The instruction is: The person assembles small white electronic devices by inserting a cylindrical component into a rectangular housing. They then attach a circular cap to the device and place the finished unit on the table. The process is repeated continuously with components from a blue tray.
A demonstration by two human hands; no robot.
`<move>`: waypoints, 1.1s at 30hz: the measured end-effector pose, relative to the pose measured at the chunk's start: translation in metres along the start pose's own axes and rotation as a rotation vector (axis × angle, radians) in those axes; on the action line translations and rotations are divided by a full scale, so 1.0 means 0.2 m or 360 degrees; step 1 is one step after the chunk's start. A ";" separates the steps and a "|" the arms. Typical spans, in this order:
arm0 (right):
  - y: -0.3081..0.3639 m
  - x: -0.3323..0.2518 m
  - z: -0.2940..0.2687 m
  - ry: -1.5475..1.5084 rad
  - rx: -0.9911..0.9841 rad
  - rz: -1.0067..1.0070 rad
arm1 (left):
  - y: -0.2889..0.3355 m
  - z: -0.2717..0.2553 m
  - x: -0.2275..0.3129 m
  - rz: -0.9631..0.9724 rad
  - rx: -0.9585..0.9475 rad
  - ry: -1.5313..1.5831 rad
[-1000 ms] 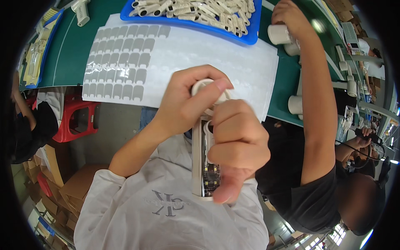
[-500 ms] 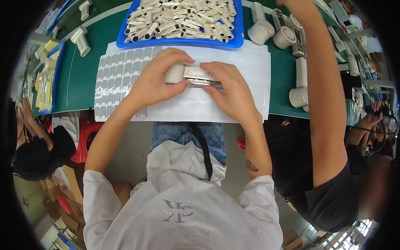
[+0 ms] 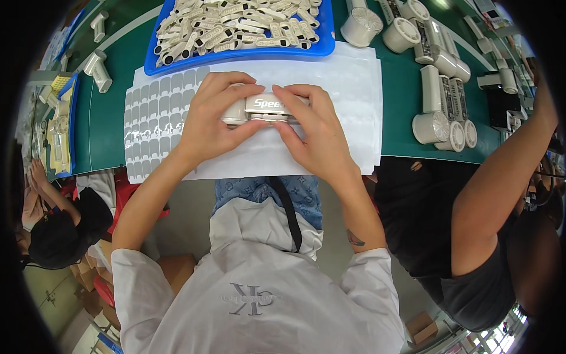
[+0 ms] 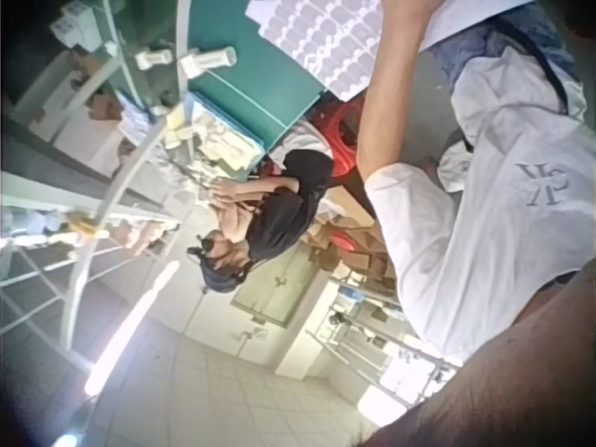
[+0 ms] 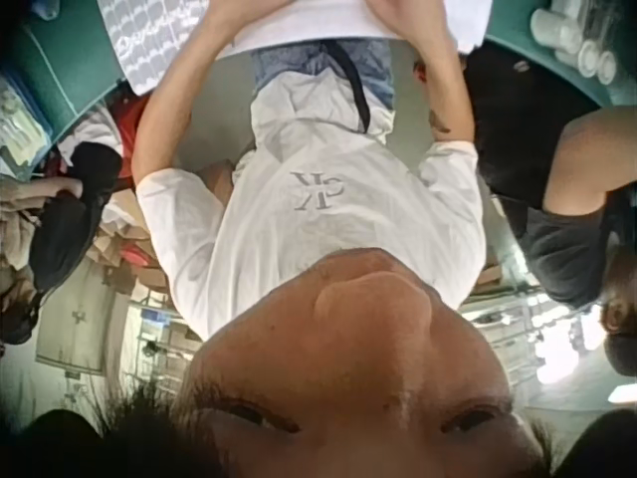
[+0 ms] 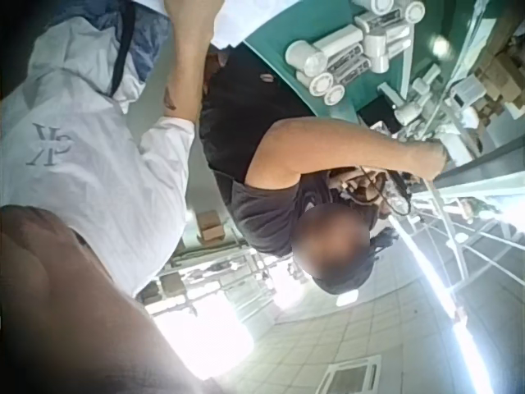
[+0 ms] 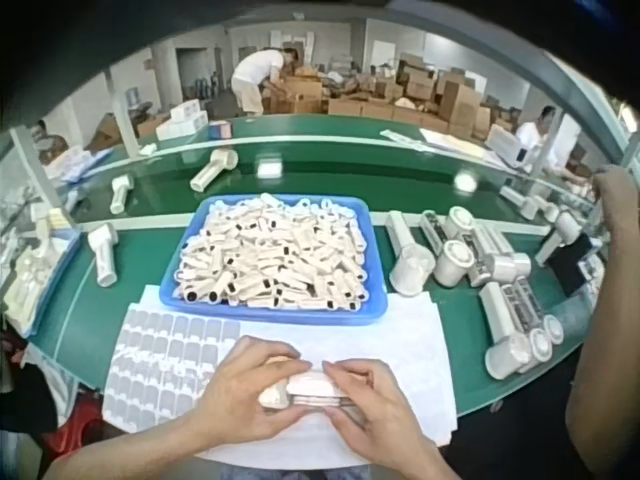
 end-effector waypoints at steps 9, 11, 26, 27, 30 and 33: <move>0.03 -0.01 0.02 0.0047 0.0138 0.0008 | 0.02 -0.01 0.01 0.0116 0.0085 -0.0086; 0.04 -0.01 0.02 0.0059 0.0162 0.0013 | 0.02 0.01 0.00 0.0148 0.0082 -0.0113; 0.05 0.01 0.01 0.0085 0.0180 -0.0050 | 0.03 0.01 0.01 0.0209 0.0026 -0.0150; 0.05 0.01 0.01 0.0116 0.0216 -0.0058 | 0.04 0.01 0.00 0.0206 0.0021 -0.0149; 0.08 -0.01 0.02 0.0156 0.0350 -0.0089 | 0.05 0.01 0.01 0.0203 0.0033 -0.0147; 0.10 -0.02 0.02 0.0195 0.0363 -0.0098 | 0.07 0.01 0.01 0.0258 0.0083 -0.0142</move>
Point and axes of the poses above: each hand's wrist, its own y-axis away from the middle knuckle, its own z-axis out of the palm, x = y × z, the point moved 6 cm from there along -y, towards the middle knuckle, and after that the axes turned 7 degrees about y, right-handed, at the moved point
